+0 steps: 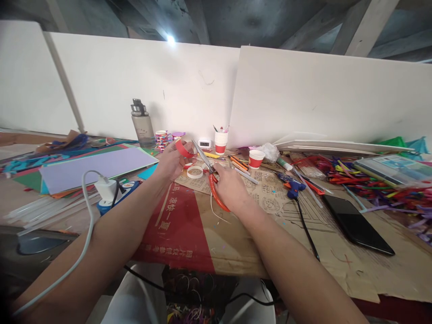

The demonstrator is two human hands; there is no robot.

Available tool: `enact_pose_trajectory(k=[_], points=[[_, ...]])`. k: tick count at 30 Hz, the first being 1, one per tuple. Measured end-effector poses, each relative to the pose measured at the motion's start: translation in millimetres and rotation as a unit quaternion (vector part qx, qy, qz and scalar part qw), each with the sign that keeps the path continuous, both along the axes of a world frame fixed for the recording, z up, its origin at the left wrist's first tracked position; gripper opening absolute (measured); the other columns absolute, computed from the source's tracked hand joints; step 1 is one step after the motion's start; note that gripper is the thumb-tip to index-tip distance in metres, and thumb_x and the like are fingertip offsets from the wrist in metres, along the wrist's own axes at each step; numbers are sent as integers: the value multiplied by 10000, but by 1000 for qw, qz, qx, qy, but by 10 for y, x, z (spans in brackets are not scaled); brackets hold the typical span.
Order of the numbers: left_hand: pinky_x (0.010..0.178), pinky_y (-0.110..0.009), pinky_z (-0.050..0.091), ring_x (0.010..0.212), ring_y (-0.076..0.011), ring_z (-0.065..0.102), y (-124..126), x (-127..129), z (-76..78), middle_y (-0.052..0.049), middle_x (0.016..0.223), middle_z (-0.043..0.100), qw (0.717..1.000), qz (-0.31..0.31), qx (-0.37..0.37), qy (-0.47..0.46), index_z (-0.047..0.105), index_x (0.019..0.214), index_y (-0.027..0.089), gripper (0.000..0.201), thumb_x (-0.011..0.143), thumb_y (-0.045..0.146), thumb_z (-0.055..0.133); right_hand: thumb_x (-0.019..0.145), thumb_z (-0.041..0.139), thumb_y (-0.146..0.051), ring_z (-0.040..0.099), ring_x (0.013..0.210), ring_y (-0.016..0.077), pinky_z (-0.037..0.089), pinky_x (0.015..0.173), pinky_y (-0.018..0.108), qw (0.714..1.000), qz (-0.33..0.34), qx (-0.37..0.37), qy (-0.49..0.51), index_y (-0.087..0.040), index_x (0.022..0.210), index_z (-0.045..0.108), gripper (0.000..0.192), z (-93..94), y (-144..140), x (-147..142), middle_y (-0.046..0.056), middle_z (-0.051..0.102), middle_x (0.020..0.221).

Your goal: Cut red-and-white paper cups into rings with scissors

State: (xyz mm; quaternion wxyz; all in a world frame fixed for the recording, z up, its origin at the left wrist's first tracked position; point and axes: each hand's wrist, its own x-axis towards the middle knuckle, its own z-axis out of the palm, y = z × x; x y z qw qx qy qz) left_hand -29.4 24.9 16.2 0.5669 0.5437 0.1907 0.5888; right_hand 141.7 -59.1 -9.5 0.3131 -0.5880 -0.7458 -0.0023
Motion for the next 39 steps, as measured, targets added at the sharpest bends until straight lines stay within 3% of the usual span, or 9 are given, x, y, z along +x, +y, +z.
enact_pose_trajectory(k=[4,10,16,23,29,35,39], points=[[502,-210,482,597,-97,582,23,-9,5,24,674,614,998,65,23,-10,601,745,176,349,624,364,870,968,509,-324,640,1029,272,469,891,359,1000,-4,-2,-20,-156,1155,659,292,-11,-7,-6,155,717,1116],[549,-220,508,586,-90,572,-7,11,-1,30,613,546,1000,9,8,21,525,643,172,375,639,309,874,956,550,-324,613,1147,299,469,965,395,999,-27,21,-40,-159,1326,603,408,-44,1,14,178,656,1247],[523,-218,499,561,-80,548,-34,24,27,10,639,572,1000,-5,-2,21,519,635,168,324,708,264,819,978,517,-335,624,1120,293,469,966,394,999,-23,24,-28,-159,1269,633,359,-47,20,17,174,666,1221],[520,-208,502,543,-72,562,24,-20,10,23,645,583,999,-37,-7,25,546,658,156,298,634,193,841,966,511,-294,638,1071,283,465,932,372,999,-2,23,-30,-148,1221,642,322,-23,28,36,163,709,1163],[499,-210,483,535,-86,574,36,-34,1,26,616,579,998,-38,-30,33,549,677,164,324,638,255,858,966,513,-307,659,991,273,466,856,346,999,-20,10,-49,-158,1164,662,289,22,5,27,160,726,1108],[513,-202,480,604,-88,597,38,-40,18,27,678,596,999,37,13,-2,569,739,173,278,700,252,833,972,505,-326,651,1002,273,464,865,347,998,-18,17,-58,-175,1143,667,280,-13,19,38,147,719,1090],[514,-205,496,562,-81,591,34,-34,6,37,637,557,1000,-10,14,21,537,681,165,310,669,221,842,948,546,-310,634,1072,294,465,897,364,997,-18,26,-66,-169,1259,632,352,-27,13,51,164,684,1180]])
